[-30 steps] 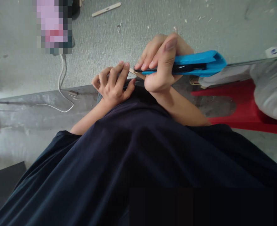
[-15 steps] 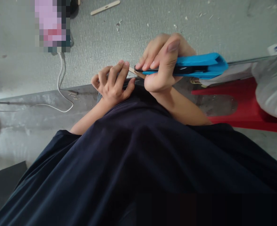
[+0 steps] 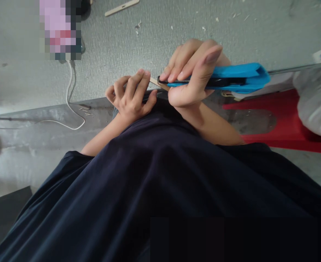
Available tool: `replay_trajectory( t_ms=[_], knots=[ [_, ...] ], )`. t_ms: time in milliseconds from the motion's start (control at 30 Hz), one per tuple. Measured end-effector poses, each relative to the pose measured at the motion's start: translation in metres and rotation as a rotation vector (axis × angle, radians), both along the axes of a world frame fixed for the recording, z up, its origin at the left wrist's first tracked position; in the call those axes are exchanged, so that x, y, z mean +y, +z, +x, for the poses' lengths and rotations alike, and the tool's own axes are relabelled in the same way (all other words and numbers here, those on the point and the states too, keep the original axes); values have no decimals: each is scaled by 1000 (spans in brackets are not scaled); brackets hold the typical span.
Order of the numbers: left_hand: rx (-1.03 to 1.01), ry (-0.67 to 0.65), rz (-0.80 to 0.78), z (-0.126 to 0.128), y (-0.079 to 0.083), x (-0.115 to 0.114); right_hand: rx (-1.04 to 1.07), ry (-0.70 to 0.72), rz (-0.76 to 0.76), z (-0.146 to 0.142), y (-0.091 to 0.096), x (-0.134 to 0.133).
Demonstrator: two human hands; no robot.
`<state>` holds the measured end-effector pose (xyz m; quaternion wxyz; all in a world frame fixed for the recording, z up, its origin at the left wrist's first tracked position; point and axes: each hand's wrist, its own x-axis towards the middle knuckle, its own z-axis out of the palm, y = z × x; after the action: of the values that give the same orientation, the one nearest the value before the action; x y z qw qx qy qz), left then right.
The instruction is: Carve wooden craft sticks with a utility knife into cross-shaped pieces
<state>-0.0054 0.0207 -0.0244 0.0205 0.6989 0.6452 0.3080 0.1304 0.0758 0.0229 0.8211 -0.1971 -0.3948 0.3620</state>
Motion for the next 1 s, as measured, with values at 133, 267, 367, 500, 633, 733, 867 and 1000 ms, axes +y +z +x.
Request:
replay_trajectory(
  t_ms=[133, 267, 367, 500, 633, 733, 867, 1000],
  knots=[
    [-1, 1, 4, 0, -1, 0, -103, -144, 210, -5, 11, 1],
    [10, -6, 15, 0, -2, 1, -63, -175, 222, -9, 13, 3],
    [64, -10, 67, -1, -3, 1, -46, -161, 232, -10, 13, 3],
    [96, -11, 103, -2, -5, 1, 32, -178, 264, -15, 14, 9],
    [78, 7, 95, -1, -6, 1, 92, -270, 309, -19, 11, 19],
    [59, 5, 66, -2, -5, 0, 49, -324, 285, -19, 14, 22],
    [49, -18, 17, -3, -5, 1, 70, -308, 217, -15, 21, 16],
    [49, -10, 14, -2, -5, 1, 10, -112, 141, -9, 9, 12]
  ],
)
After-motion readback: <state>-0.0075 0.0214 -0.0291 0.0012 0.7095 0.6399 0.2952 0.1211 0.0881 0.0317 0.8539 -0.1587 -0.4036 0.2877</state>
